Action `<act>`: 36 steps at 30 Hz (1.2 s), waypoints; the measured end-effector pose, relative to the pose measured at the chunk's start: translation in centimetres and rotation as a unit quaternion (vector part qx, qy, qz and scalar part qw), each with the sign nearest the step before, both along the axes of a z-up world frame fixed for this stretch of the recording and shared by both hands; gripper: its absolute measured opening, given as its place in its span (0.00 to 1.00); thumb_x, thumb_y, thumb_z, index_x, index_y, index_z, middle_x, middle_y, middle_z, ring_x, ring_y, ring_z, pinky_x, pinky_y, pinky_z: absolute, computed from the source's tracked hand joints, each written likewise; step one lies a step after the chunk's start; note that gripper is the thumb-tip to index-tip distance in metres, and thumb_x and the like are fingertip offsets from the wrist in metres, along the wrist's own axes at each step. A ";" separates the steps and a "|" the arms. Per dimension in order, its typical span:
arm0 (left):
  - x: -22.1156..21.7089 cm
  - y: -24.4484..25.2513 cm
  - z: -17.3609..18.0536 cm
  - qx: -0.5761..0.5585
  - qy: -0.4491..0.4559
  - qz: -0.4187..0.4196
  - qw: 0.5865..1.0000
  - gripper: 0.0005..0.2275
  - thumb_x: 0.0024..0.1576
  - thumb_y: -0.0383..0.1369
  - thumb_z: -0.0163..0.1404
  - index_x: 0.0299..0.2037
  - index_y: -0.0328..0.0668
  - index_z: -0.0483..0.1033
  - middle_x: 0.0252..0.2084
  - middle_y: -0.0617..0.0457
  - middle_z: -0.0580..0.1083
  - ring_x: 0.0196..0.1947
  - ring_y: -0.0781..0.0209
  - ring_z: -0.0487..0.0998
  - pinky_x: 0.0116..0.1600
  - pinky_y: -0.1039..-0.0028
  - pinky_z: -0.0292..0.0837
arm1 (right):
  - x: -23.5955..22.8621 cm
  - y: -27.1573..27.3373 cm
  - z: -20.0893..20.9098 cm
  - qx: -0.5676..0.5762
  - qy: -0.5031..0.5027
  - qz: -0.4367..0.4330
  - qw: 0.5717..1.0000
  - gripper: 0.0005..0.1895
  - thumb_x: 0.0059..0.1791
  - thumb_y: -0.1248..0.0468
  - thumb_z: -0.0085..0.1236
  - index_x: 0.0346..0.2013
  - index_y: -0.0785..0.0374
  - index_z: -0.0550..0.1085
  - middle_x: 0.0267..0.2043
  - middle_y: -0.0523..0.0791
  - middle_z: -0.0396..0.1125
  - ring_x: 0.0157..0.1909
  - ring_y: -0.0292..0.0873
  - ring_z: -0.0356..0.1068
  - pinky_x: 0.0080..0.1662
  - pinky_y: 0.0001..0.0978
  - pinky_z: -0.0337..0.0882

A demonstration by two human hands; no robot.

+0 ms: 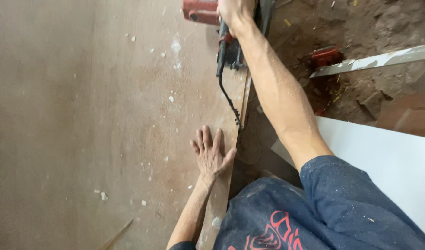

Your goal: The person uses a circular saw to cut a large sheet of plywood. Then they measure and mark the sheet with a tape measure, square, and pencil, and finally position a long white trim piece along the marked line.

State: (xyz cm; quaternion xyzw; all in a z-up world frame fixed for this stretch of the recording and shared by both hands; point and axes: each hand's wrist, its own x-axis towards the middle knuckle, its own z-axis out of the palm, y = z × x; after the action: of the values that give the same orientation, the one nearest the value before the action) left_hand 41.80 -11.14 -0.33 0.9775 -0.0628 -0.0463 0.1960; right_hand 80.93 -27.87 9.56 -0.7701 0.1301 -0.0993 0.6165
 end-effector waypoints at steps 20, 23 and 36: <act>12.6 -2.6 2.7 0.041 0.101 -0.027 0.994 0.36 0.55 0.58 0.45 0.73 0.53 0.54 0.78 0.38 0.39 0.77 0.38 0.30 0.74 0.46 0.20 | 5.1 -1.0 3.1 0.036 0.014 -0.024 0.999 0.12 0.35 0.67 0.57 0.08 0.69 0.69 0.11 0.46 0.64 0.13 0.39 0.67 0.18 0.36 0.65; 12.8 -2.7 2.9 0.029 0.122 -0.022 0.992 0.37 0.56 0.59 0.43 0.73 0.52 0.53 0.78 0.38 0.38 0.77 0.39 0.29 0.73 0.46 0.19 | 6.4 -1.3 2.8 0.037 0.020 -0.012 0.999 0.12 0.36 0.68 0.56 0.09 0.69 0.69 0.11 0.46 0.64 0.13 0.40 0.66 0.18 0.37 0.63; 15.3 -1.9 -1.6 0.083 0.073 -0.036 0.993 0.34 0.59 0.57 0.43 0.74 0.55 0.54 0.79 0.39 0.38 0.78 0.40 0.30 0.74 0.47 0.19 | 10.1 -2.4 1.8 0.023 0.054 -0.029 0.998 0.10 0.36 0.66 0.55 0.11 0.66 0.70 0.16 0.46 0.68 0.18 0.41 0.69 0.21 0.35 0.69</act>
State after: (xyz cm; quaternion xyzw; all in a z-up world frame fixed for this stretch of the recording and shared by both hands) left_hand 57.08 -13.07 -1.96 0.9815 -0.0791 -0.1292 0.1168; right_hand 91.00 -30.31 11.31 -0.7559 0.1880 -0.0722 0.6230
